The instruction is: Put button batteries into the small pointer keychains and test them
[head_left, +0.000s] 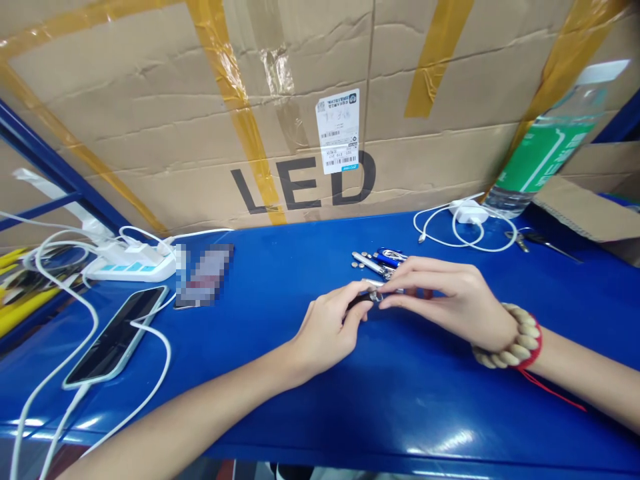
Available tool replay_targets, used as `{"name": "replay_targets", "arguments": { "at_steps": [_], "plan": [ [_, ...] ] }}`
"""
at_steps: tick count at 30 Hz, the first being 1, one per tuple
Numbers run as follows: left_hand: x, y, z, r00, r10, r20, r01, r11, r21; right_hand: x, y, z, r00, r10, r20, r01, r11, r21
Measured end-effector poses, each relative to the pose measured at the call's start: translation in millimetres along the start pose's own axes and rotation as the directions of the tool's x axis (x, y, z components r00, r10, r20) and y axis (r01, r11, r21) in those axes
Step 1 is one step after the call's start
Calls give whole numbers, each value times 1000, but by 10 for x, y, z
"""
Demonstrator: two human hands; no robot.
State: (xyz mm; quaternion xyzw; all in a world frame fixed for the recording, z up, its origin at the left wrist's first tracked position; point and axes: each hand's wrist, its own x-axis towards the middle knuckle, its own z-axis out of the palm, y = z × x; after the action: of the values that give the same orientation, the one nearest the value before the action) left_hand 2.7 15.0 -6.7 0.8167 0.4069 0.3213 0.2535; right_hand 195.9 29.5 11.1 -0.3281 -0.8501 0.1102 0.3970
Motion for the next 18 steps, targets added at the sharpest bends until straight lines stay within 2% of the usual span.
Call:
{"name": "replay_targets", "arguments": {
  "at_steps": [6,9,13,18],
  "plan": [
    [-16,13,-11,999,46,24,-46,999,1,5,-32,-17,1000,-17,-14,17,1000,14],
    [-26,21,-22,994,77,72,-80,996,29,6,-56,-9,1000,5,13,-6,998,55],
    [-34,24,-30,990,84,109,-91,994,59,19,-74,-3,993,96,67,-103,988,116],
    [-32,5,-23,986,116,117,-126,989,77,50,-60,-10,959,251,135,-266,957,113]
  ]
}}
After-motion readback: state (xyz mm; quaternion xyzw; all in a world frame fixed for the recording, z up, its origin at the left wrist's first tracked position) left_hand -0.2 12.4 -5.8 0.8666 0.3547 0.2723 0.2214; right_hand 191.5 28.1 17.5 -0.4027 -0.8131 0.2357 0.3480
